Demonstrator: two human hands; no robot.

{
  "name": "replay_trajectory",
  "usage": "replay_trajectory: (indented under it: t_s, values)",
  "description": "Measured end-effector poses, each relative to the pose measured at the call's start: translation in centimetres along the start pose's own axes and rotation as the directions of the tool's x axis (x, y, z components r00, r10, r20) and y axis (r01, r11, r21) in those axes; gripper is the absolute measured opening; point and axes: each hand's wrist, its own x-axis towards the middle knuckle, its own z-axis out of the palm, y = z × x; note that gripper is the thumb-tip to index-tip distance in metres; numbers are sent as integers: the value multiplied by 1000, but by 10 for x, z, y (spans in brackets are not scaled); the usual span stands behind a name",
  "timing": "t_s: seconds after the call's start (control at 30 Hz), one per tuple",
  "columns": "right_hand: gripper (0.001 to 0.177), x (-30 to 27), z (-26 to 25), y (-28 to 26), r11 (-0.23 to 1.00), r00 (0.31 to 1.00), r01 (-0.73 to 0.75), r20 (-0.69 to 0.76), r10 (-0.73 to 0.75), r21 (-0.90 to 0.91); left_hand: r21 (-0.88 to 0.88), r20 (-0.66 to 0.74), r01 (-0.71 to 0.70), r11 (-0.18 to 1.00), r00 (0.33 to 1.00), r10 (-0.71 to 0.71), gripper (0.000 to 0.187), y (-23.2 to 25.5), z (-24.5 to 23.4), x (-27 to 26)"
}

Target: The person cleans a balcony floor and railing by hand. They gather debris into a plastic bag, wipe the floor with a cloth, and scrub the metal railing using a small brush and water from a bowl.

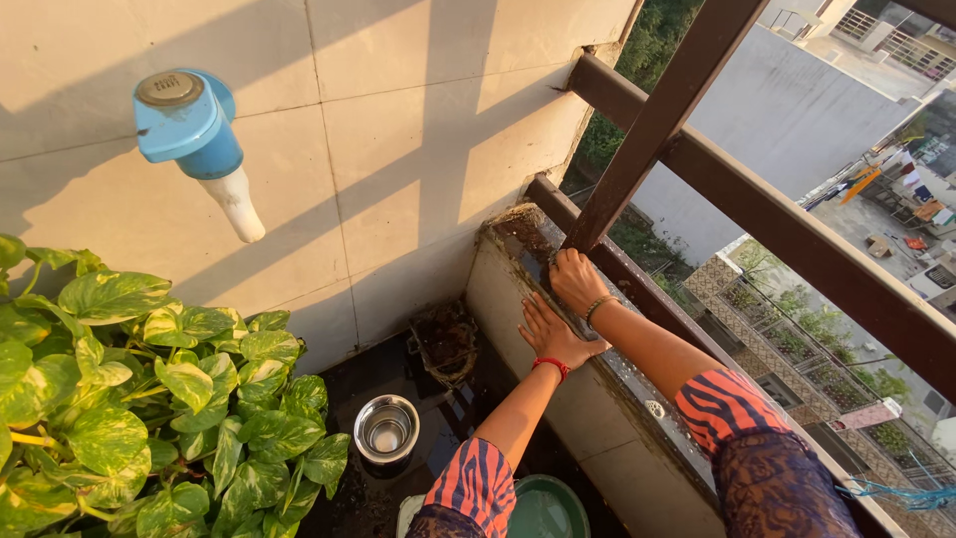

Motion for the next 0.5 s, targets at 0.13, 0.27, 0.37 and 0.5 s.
replay_trajectory:
  t_s: [0.13, 0.27, 0.37, 0.5]
  values:
    - [13, 13, 10, -2, 998, 952, 57, 304, -46, -27, 10, -42, -17, 1000, 999, 17, 170, 3, 2, -5]
    - [13, 13, 11, -4, 987, 966, -145, 225, 126, 69, 12, 3, 5, 1000, 1000, -5, 171, 4, -4, 1]
    - [15, -9, 10, -7, 985, 974, -107, 213, 77, 134, 40, 6, -8, 999, 1000, 8, 170, -1, 1, 0]
    - [13, 2, -2, 0, 995, 972, -61, 230, 42, 75, 20, -10, -19, 1000, 1000, 19, 167, 1, 3, -6]
